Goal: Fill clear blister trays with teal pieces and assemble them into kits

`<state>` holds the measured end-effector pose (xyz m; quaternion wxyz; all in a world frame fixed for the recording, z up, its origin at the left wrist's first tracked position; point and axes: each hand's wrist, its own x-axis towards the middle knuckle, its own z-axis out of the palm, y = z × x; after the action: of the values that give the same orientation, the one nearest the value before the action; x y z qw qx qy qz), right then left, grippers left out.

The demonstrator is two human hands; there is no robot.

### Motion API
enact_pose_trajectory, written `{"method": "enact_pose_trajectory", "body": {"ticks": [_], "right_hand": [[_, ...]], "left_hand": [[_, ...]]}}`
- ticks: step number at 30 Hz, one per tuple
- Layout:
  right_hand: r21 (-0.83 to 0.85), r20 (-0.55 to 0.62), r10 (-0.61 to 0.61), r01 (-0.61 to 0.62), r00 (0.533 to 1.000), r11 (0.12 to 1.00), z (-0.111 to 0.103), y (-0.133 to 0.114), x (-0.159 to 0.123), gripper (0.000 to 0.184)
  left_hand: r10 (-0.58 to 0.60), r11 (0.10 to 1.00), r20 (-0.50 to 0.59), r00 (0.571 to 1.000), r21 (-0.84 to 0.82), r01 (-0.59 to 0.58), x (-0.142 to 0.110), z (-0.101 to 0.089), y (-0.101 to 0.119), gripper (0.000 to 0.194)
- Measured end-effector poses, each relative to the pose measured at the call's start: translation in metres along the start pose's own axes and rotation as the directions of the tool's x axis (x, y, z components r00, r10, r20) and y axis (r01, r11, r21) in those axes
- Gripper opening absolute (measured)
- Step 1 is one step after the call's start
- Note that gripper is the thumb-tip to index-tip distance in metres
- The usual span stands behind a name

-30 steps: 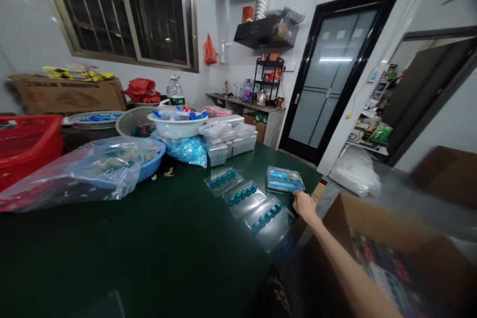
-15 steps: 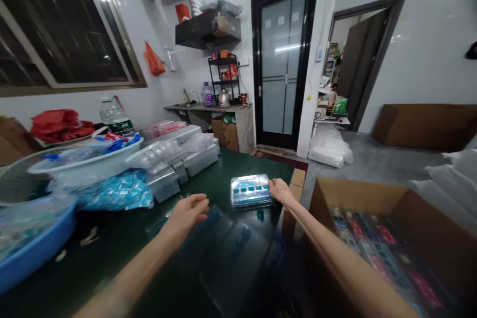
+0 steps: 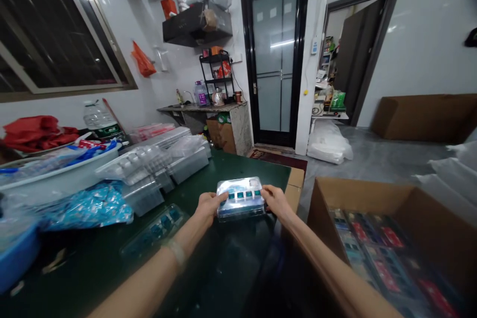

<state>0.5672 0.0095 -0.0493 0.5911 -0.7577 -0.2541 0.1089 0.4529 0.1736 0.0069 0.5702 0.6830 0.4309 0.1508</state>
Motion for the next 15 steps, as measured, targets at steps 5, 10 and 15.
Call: {"method": "enact_pose_trajectory", "body": {"ticks": [5,10,15], "right_hand": [[0.248,0.005,-0.047,0.044,0.999,0.968,-0.006,-0.027,-0.036,0.039],[0.480,0.093,-0.105,0.048,0.990,0.876,0.012,-0.068,-0.087,0.040],[0.542,0.326,0.016,-0.200,0.945,0.816,0.061,-0.096,-0.158,0.057]], "left_hand": [[0.095,0.981,0.052,0.994,-0.174,-0.085,-0.038,-0.024,0.003,0.023],[0.134,0.909,0.101,0.986,-0.408,-0.082,-0.100,-0.082,-0.012,0.031],[0.069,0.816,-0.046,0.997,-0.572,-0.083,-0.186,-0.154,-0.054,0.034]]}}
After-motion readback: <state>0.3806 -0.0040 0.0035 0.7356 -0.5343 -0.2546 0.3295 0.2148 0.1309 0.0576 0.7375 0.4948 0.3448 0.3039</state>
